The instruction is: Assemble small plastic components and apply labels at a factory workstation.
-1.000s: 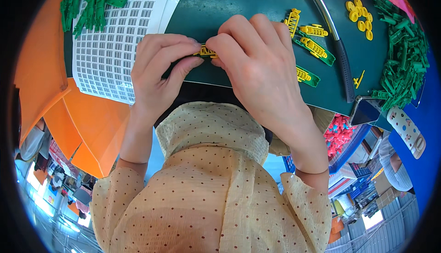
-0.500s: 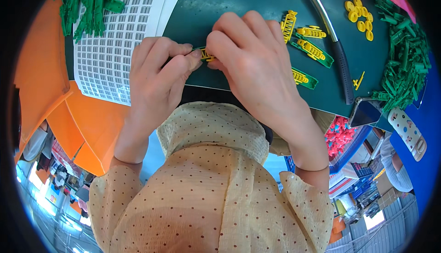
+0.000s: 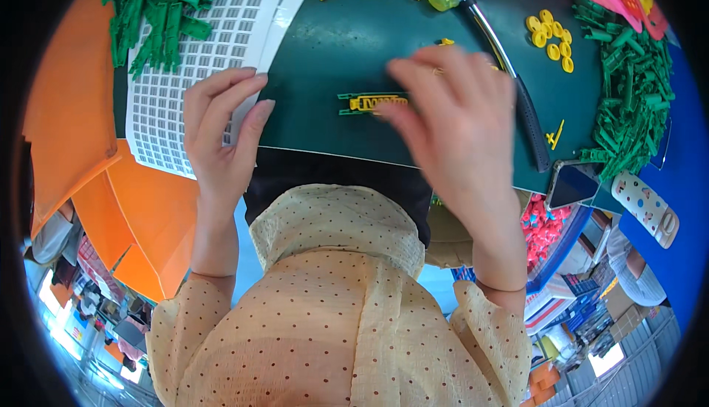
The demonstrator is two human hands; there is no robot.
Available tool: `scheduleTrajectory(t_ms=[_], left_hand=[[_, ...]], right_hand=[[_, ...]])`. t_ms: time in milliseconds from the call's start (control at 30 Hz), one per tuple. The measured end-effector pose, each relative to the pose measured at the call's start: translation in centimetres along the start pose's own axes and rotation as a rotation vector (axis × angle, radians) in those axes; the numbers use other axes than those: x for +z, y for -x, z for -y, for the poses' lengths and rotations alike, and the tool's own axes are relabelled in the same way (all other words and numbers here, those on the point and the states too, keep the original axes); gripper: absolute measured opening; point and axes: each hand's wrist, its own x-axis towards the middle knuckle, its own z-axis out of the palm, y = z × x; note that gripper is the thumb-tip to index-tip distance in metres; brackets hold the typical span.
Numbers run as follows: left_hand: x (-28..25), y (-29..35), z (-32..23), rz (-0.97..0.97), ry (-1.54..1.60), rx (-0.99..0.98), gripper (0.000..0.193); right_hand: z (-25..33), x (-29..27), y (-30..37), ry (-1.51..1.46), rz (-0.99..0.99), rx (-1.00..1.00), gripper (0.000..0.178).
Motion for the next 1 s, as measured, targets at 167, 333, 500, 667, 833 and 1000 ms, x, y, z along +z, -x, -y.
scheduleTrajectory(t_ms=[167,333,500,667,833,1000], left_hand=[[0.9,-3.7,0.6,-0.035,-0.094,0.125,0.028],[4.1,-7.2,1.0,0.018,-0.201,0.25,0.031],[3.8,-7.0,2.0,0.13,-0.3,0.262,0.018],[-0.2,-4.5,0.8,0.186,-0.214,0.155,0.014],[-1.4,-3.5,0.8,0.241,-0.164,0.163,0.016],[-3.5,-4.2,4.2,0.002,-0.359,0.144,0.021]], right_hand=[[-2.0,0.5,-0.8,0.322,-0.078,0.23,0.025],[-2.2,1.1,-1.6,0.276,-0.068,0.204,0.02],[-0.4,-0.3,-1.4,-0.136,-0.197,0.233,0.022],[2.2,0.3,-0.2,-0.687,0.056,0.084,0.024],[3.4,3.3,0.9,-0.459,0.019,0.094,0.02],[2.5,3.5,0.5,-0.132,-0.067,-0.002,0.019]])
